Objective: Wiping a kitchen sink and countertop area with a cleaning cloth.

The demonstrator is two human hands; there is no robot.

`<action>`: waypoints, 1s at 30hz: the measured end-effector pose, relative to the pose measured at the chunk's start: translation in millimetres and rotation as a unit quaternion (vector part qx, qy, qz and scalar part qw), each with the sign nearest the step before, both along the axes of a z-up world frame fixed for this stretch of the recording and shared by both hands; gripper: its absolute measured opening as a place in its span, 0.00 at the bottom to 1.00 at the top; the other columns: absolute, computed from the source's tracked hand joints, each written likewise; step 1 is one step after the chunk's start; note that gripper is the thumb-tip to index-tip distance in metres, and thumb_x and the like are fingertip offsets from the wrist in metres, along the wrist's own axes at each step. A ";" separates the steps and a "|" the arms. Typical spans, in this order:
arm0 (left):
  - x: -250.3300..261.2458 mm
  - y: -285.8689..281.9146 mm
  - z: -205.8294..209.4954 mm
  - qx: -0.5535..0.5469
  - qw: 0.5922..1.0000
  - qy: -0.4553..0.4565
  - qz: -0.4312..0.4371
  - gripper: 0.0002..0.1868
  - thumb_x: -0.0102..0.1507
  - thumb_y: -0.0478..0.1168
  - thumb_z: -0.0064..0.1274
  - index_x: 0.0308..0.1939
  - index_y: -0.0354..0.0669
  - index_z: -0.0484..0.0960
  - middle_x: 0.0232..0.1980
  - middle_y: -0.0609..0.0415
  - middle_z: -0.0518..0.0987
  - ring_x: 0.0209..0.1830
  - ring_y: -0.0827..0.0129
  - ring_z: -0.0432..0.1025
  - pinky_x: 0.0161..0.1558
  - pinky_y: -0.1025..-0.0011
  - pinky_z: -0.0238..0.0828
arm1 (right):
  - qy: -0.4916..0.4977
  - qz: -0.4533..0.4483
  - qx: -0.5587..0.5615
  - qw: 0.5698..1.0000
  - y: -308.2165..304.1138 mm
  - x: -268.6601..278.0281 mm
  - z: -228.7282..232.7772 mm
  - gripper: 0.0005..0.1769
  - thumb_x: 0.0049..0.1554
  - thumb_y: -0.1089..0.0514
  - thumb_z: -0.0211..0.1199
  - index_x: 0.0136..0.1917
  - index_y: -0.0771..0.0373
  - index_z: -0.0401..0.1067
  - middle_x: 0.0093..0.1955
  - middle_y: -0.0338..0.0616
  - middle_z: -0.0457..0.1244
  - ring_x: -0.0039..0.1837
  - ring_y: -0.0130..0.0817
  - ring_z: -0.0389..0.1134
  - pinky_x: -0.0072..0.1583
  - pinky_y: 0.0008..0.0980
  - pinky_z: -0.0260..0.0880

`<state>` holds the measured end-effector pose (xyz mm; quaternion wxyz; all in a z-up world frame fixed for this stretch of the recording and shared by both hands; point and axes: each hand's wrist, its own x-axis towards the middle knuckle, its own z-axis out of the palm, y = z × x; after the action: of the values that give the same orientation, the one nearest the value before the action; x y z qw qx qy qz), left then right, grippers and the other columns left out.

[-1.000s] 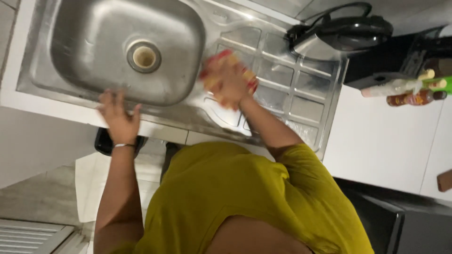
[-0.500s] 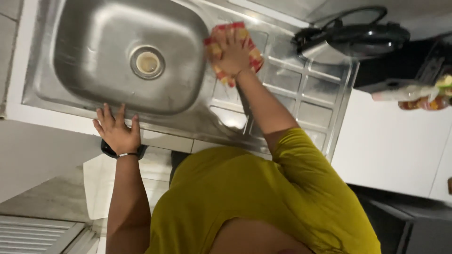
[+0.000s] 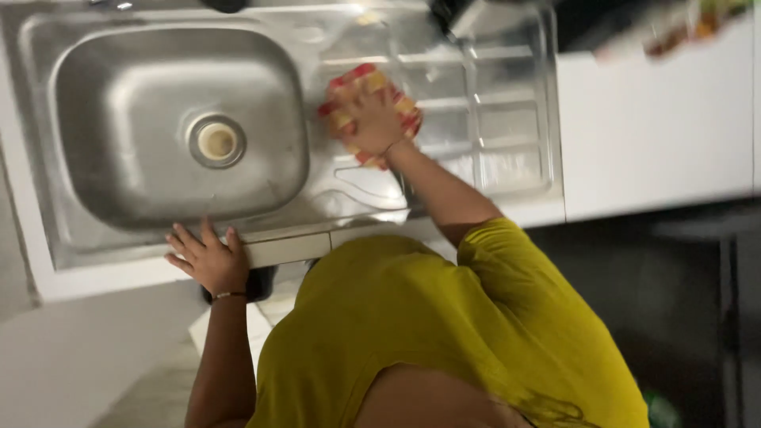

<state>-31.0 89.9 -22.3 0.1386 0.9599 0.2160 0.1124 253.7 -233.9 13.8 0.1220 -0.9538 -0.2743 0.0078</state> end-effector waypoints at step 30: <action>12.5 46.5 10.8 -0.024 0.977 -0.020 -0.211 0.24 0.69 0.53 0.51 0.59 0.41 0.83 0.61 0.47 0.81 0.71 0.39 0.64 0.68 0.25 0.31 | -0.026 -0.470 0.104 0.876 -197.2 -145.0 -18.6 0.39 0.56 0.31 0.61 0.76 0.43 0.60 0.79 0.42 0.56 0.80 0.49 0.53 0.77 0.63 0.36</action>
<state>-18.5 136.4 -11.4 0.1867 0.9778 0.0085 0.0949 108.7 -431.1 -4.7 0.2024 -0.9523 0.2036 -0.1034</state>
